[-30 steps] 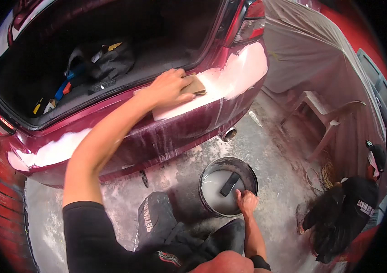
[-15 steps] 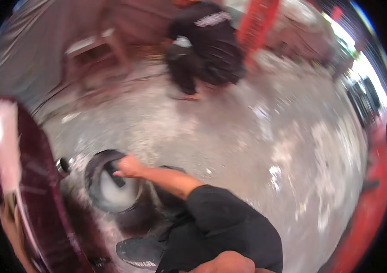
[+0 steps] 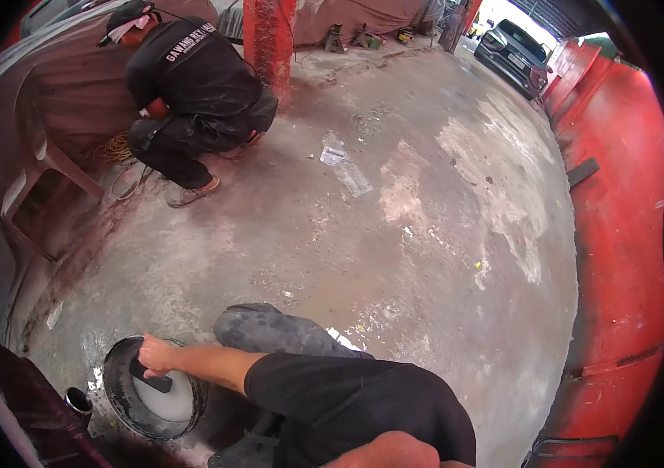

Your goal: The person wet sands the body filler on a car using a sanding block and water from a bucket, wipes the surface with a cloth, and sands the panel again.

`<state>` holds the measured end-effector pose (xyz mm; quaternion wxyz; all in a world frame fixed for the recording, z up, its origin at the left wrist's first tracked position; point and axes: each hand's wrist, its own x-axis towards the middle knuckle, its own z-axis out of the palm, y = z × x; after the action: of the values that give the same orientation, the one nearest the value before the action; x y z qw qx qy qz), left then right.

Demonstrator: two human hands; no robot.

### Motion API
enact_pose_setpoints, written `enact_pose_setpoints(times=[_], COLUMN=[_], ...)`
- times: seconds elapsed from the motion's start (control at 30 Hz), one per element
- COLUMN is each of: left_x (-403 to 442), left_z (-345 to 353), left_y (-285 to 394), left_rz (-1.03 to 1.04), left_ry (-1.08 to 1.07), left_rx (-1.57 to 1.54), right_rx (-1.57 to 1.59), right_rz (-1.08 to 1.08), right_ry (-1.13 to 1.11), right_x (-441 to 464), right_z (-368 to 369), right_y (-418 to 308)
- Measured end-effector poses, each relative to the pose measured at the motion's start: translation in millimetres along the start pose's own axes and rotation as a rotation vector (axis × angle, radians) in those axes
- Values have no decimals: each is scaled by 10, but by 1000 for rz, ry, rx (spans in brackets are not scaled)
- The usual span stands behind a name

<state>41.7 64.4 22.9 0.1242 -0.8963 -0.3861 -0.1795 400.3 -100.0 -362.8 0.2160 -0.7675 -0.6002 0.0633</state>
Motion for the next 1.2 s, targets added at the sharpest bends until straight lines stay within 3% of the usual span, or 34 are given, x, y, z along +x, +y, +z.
enact_pose_setpoints(times=[0.13,0.3,0.4,0.43,0.57,0.63,0.67,0.73,0.77,0.8,0.83,0.93,1.03,1.2], left_x=[197,-1141,-1265,-1159,-191,-428,-597,-1083,-1286,-1338,-1233,-666,-347,-1434], left_z=[14,-635,-700,-492,-368,-340,-492,-832,-870,-885,-947,-507,-426,-733], left_y=[-18,-311,-271,-264,-129,-155,29,407,400,381,398,3,22,238], left_rz=[10,-41,7,-138,-193,-156,-276,-312,-260,-255,-263,-142,-202,-150], left_ry=[-23,-153,-219,-153,-136,-58,-115,-170,-167,-166,-245,-134,-135,-77], left_rx=[-21,290,392,361,-38,70,84,74,128,118,139,191,139,139], right_rx=[92,23,-3,-15,-38,10,53,45,-37,-131,-157,-178,-192,-150], right_rz=[-28,-121,-115,-122,-160,-214,-182,-227,-303,-252,-285,-247,-188,-221], right_ry=[-14,-110,-39,-8,9,22,-57,-59,58,-56,-9,-93,-124,-79], right_x=[35,-62,-4,-16,-47,-45,-46,-40,-26,37,77,120,84,58], right_z=[35,-166,-127,-97,-54,-27,-129,-154,-78,-204,-127,-176,-152,-180], right_y=[30,58,83,89,154,233,193,210,213,111,108,88,93,123])
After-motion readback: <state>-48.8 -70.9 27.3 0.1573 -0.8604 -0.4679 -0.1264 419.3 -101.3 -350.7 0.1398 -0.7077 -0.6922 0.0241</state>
